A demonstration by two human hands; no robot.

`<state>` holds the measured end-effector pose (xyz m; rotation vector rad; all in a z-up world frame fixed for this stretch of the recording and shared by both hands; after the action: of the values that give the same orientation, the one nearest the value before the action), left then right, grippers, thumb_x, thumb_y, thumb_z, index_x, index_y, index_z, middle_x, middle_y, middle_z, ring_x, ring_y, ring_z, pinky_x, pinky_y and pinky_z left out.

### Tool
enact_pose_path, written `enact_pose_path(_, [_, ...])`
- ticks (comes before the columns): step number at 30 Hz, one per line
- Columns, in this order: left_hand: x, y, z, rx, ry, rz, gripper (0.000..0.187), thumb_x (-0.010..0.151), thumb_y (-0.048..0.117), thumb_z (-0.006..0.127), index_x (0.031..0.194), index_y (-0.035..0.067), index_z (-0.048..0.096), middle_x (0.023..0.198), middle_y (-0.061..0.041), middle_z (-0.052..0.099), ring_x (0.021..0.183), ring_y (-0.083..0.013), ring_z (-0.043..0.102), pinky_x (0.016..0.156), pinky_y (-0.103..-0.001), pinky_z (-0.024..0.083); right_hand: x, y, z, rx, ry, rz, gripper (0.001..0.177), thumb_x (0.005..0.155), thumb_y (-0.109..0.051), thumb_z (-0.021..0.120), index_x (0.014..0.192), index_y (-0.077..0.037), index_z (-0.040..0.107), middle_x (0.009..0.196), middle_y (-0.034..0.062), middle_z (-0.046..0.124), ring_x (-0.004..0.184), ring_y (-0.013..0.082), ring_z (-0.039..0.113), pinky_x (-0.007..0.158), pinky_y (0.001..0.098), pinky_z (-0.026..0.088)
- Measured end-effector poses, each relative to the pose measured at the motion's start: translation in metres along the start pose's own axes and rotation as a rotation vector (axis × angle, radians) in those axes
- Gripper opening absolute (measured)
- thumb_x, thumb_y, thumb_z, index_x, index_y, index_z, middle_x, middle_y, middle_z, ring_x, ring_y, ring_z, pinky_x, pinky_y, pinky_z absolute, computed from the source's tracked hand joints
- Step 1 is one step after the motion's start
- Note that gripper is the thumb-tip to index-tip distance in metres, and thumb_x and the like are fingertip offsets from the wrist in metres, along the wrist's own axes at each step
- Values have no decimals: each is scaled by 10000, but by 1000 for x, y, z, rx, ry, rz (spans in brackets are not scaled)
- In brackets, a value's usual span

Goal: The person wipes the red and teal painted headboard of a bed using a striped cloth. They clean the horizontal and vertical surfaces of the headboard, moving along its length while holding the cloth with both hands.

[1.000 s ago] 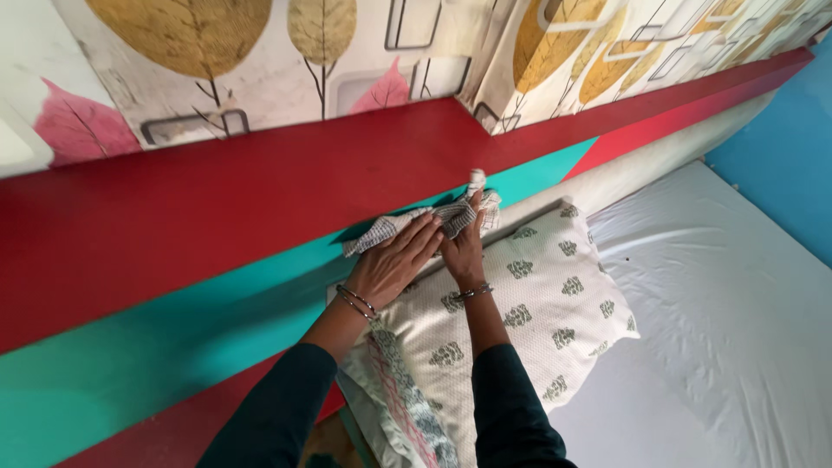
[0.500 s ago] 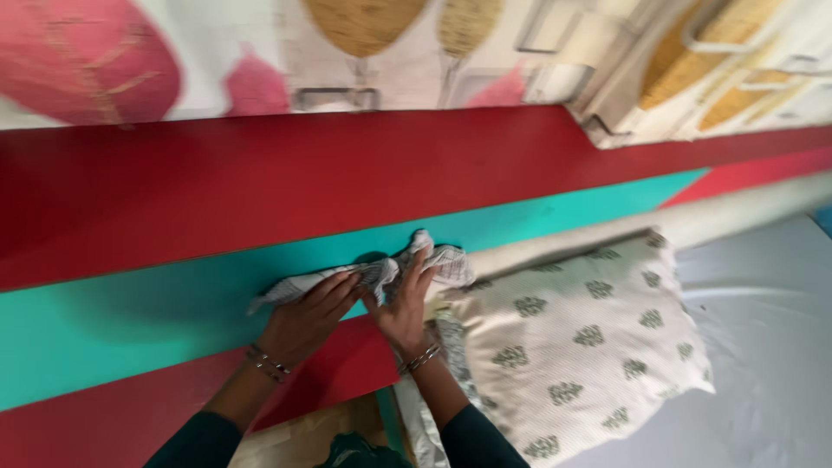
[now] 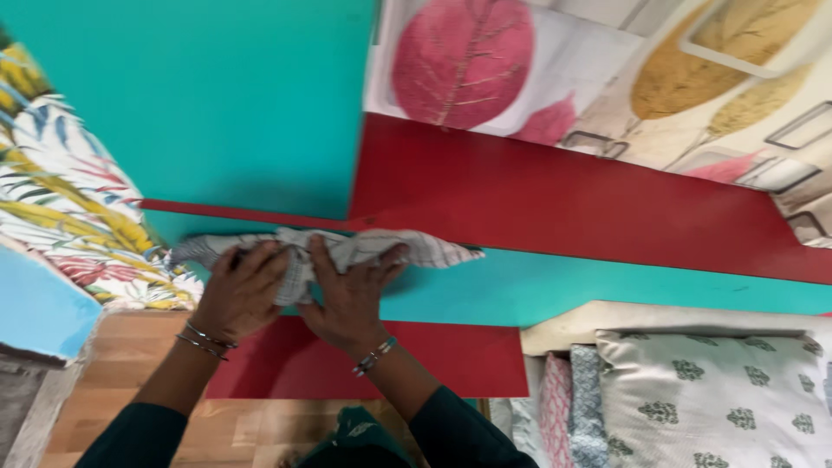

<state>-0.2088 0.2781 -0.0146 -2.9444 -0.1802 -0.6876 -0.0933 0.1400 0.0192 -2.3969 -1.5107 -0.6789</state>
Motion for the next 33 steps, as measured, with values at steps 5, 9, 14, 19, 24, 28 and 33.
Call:
enact_pose_path(5, [-64, -69, -17, -104, 392, -27, 507, 820, 495, 736, 1232, 233, 600, 1463, -206, 481, 1443, -368, 384, 1089, -691, 322, 42, -98, -32, 303, 82, -137, 917, 882, -802, 486, 1630, -294, 330, 1459, 377, 341, 1501, 662, 11, 1050, 846, 49])
enact_pose_path(9, [-86, -73, -3, -69, 143, -202, 735, 785, 492, 754, 1404, 123, 611, 1499, -219, 546, 1403, -441, 403, 1119, -710, 315, 48, -123, -36, 235, 80, -249, 757, 980, -655, 517, 1623, -274, 402, 1576, 220, 430, 1554, 499, 157, 1158, 755, 218])
enact_pose_path(14, [-78, -15, 24, -165, 12, -145, 374, 773, 425, 714, 1060, 186, 711, 1420, -175, 579, 1413, -363, 414, 1120, -633, 335, -2, -81, 3, 235, 37, -254, 543, 1081, -307, 564, 1616, -257, 486, 1519, 73, 575, 1473, 352, 437, 1048, 574, 372])
enact_pose_path(19, [-46, 57, 67, -128, -190, 44, 337, 810, 329, 671, 1069, 138, 773, 1314, -45, 633, 1350, -250, 445, 1097, -513, 374, -71, 16, 48, 164, -245, -145, 538, 1042, -226, 551, 1563, -354, 527, 1295, 91, 617, 1279, 380, 530, 877, 594, 420])
enact_pose_path(24, [14, 144, 108, -199, -100, 199, 359, 849, 285, 653, 1135, 87, 740, 1340, -9, 637, 1317, -212, 492, 1037, -455, 417, -123, 121, 49, -24, -212, 18, 518, 982, -246, 557, 1467, -426, 554, 1303, 164, 590, 1214, 520, 486, 985, 717, 387])
enact_pose_path(28, [69, 218, 143, -329, -58, 324, 372, 894, 315, 658, 1200, 106, 697, 1439, -14, 597, 1374, -189, 500, 1017, -406, 430, -167, 214, 50, -50, -196, 128, 487, 932, -280, 627, 1407, -369, 561, 1346, 278, 512, 1252, 669, 411, 1057, 805, 264])
enact_pose_path(33, [142, 320, 168, -463, -279, 291, 674, 885, 418, 661, 1457, 71, 574, 1626, -33, 448, 1427, -189, 393, 1039, -415, 382, -230, 312, 36, 1, -37, 318, 563, 938, -179, 652, 1486, -175, 522, 1266, 387, 532, 1267, 605, 473, 1130, 696, 322])
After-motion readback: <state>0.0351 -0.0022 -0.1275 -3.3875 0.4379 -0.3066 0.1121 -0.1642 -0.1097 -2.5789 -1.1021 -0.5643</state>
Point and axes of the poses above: each hand's wrist, its own x-axis towards the middle knuckle, its own z-axis out of the palm, y = z × x, the point moved 5 cm from there along x, towards the middle knuckle
